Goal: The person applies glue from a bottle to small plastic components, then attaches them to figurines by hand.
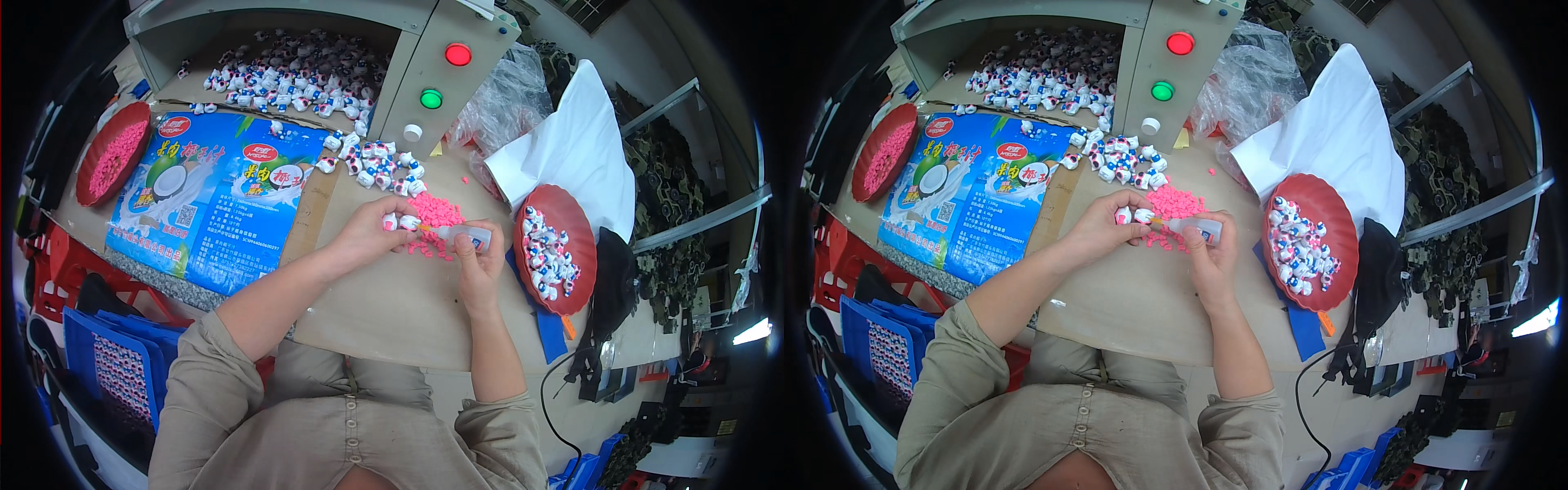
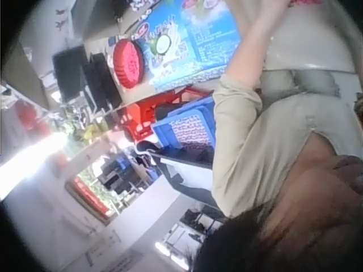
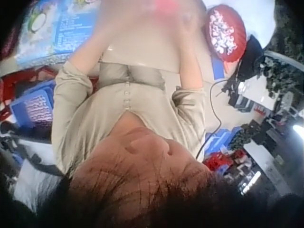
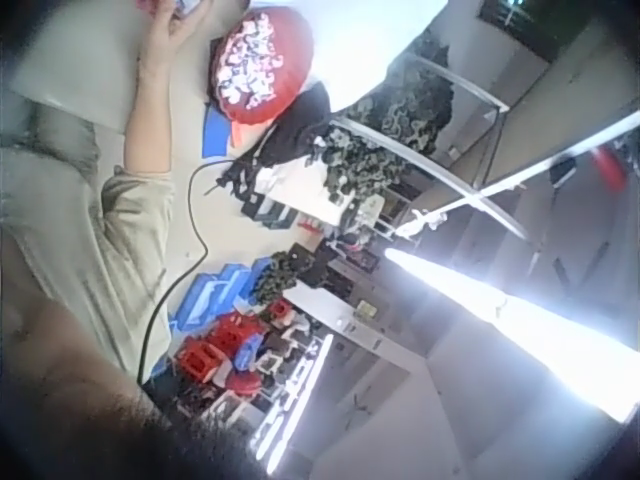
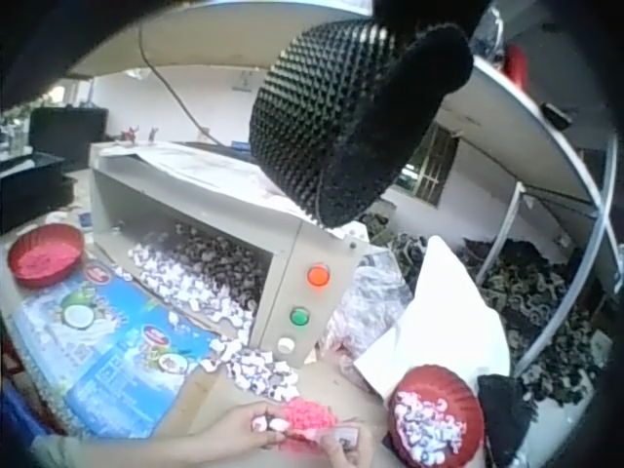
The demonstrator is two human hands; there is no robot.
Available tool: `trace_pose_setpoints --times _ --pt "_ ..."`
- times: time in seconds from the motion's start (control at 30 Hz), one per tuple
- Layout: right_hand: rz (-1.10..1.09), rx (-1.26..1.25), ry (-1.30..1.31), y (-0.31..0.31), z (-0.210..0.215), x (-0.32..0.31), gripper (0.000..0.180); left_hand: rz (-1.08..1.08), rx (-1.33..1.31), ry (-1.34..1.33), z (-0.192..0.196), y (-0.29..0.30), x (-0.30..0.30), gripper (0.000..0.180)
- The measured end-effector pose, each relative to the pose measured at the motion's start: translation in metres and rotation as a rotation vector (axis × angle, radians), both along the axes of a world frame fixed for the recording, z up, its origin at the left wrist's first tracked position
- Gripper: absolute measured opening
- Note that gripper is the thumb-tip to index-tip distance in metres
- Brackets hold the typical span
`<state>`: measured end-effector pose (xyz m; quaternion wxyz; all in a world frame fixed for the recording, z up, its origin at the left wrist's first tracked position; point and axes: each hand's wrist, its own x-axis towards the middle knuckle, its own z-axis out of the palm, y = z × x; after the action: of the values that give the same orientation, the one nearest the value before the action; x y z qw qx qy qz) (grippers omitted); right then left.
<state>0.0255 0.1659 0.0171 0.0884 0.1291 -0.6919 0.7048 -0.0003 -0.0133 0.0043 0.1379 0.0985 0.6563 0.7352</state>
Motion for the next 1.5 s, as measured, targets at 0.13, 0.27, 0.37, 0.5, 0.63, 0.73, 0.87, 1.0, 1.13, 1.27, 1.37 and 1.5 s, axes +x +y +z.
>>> trace_pose_setpoints --times 0.13,0.27,0.37,0.5,0.63,0.73,0.87,1.0,1.13,1.27,1.37,1.5 --pt "-0.025 0.077 0.064 -0.001 0.001 0.001 0.021 -0.007 0.013 -0.007 0.000 0.000 0.000 0.024" --pt "-0.076 0.214 0.232 -0.007 0.007 0.003 0.021 -0.015 0.006 -0.031 0.000 -0.001 0.000 0.024" --pt "-0.096 0.279 0.305 -0.006 0.005 0.002 0.020 -0.013 -0.005 -0.029 0.001 -0.001 0.000 0.024" --pt "-0.107 0.271 0.291 -0.005 0.006 0.002 0.020 -0.004 -0.004 -0.037 0.004 -0.001 0.000 0.024" --pt "-0.120 0.317 0.281 -0.002 0.004 0.001 0.021 0.019 0.013 -0.020 0.001 -0.001 -0.001 0.026" --pt "-0.110 0.258 0.222 -0.002 0.005 0.002 0.021 0.023 0.013 -0.003 0.000 -0.001 -0.002 0.027" --pt "-0.092 0.209 0.191 -0.004 0.007 0.003 0.021 0.023 0.004 -0.011 0.000 -0.001 -0.002 0.027" --pt "-0.087 0.206 0.198 -0.005 0.007 0.003 0.021 0.027 -0.002 -0.001 -0.001 -0.002 -0.002 0.027" --pt "-0.111 0.121 0.140 -0.002 0.000 0.002 0.022 0.033 0.015 0.028 -0.002 0.000 -0.002 0.027" --pt "-0.061 -0.371 -0.054 0.004 0.006 -0.005 0.030 0.013 -0.038 -0.065 0.010 -0.002 0.000 0.021" --pt "-0.100 -0.299 -0.129 0.008 0.010 -0.009 0.039 0.109 0.088 -0.011 0.002 0.000 0.000 0.022" --pt "-0.094 -0.007 -0.198 0.012 0.011 -0.009 0.039 0.003 0.104 -0.029 0.003 0.000 0.000 0.023"
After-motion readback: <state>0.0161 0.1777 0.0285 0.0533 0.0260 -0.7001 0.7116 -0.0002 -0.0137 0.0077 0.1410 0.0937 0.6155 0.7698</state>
